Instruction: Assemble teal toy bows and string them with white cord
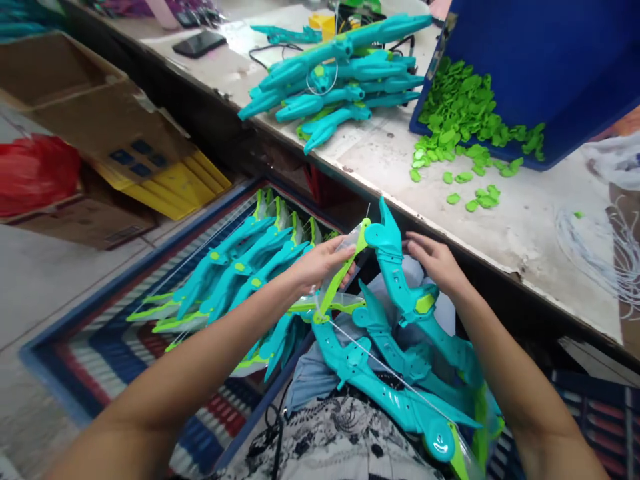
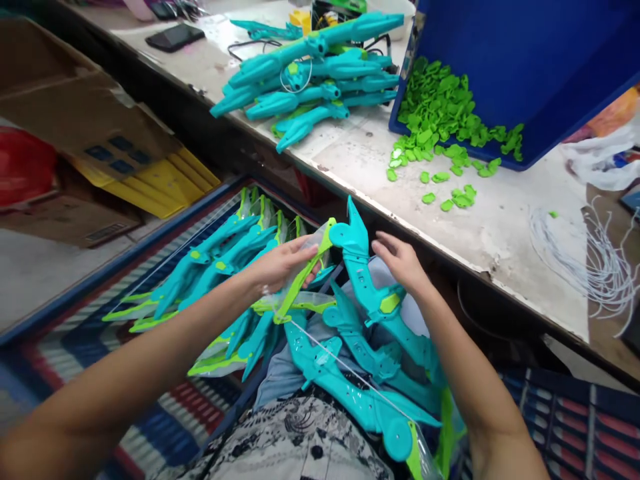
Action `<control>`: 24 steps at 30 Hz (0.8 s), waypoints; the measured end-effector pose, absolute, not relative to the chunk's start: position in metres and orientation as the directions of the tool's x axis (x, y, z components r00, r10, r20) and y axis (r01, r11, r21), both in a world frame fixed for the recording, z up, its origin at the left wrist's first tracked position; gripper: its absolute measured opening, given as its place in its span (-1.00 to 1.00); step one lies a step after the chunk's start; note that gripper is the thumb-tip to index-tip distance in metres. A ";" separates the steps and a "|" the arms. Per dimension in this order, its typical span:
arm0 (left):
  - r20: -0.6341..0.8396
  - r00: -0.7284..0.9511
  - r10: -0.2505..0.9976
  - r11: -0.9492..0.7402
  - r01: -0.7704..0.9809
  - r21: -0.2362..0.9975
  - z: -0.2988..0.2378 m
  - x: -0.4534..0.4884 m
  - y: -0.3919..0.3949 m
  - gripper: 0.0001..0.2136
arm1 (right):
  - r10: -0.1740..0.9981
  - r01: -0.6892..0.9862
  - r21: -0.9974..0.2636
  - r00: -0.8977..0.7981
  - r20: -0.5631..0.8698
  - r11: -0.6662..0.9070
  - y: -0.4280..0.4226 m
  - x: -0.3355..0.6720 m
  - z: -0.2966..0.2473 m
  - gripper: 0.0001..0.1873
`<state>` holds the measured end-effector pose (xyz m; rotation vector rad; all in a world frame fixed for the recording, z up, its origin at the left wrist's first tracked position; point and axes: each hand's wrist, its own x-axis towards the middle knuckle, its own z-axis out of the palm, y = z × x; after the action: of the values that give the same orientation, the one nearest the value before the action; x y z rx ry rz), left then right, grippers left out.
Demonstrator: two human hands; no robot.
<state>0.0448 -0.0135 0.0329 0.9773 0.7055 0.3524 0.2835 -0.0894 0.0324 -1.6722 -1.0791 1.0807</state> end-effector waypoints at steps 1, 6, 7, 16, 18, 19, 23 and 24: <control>-0.356 0.738 0.573 0.493 0.036 0.869 0.042 0.041 -0.015 -0.57 | 0.936 0.070 -0.962 0.258 -0.237 -0.263 -0.080 0.274 0.040 -0.39; -0.328 0.751 0.573 0.313 0.169 0.934 0.075 0.025 -0.014 -0.55 | 0.911 -0.301 -0.914 0.222 -0.346 -0.274 -0.061 0.224 0.070 -0.45; -0.326 0.754 0.570 0.275 0.199 0.940 0.079 0.021 -0.013 -0.55 | 0.904 -0.321 -0.907 0.237 -0.357 -0.274 -0.064 0.216 0.073 -0.47; -0.404 0.747 0.528 0.120 0.406 0.906 0.101 0.001 -0.020 -0.50 | 0.854 -0.185 -0.954 0.429 -0.295 -0.236 -0.093 0.190 0.069 -0.45; -0.455 0.744 0.489 0.082 0.480 0.873 0.106 -0.005 -0.020 -0.48 | 0.873 -0.033 -0.970 0.430 -0.233 -0.242 -0.098 0.188 0.066 -0.45; -0.474 0.749 0.463 0.061 0.507 0.860 0.107 -0.008 -0.019 -0.47 | 0.885 0.034 -0.970 0.418 -0.206 -0.242 -0.102 0.186 0.064 -0.45; -0.551 0.782 0.291 -0.094 0.597 0.797 0.111 -0.023 -0.009 -0.49 | 0.933 0.159 -0.957 0.308 -0.185 -0.243 -0.121 0.167 0.052 -0.47; -0.547 0.794 0.265 -0.182 0.598 0.780 0.112 -0.026 -0.005 -0.53 | 0.944 0.180 -0.955 0.276 -0.182 -0.237 -0.125 0.160 0.049 -0.49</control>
<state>-0.0258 -0.0047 0.1117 1.7706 0.6699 -0.3418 0.1604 -0.1253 0.0488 -1.6362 -1.0513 1.0541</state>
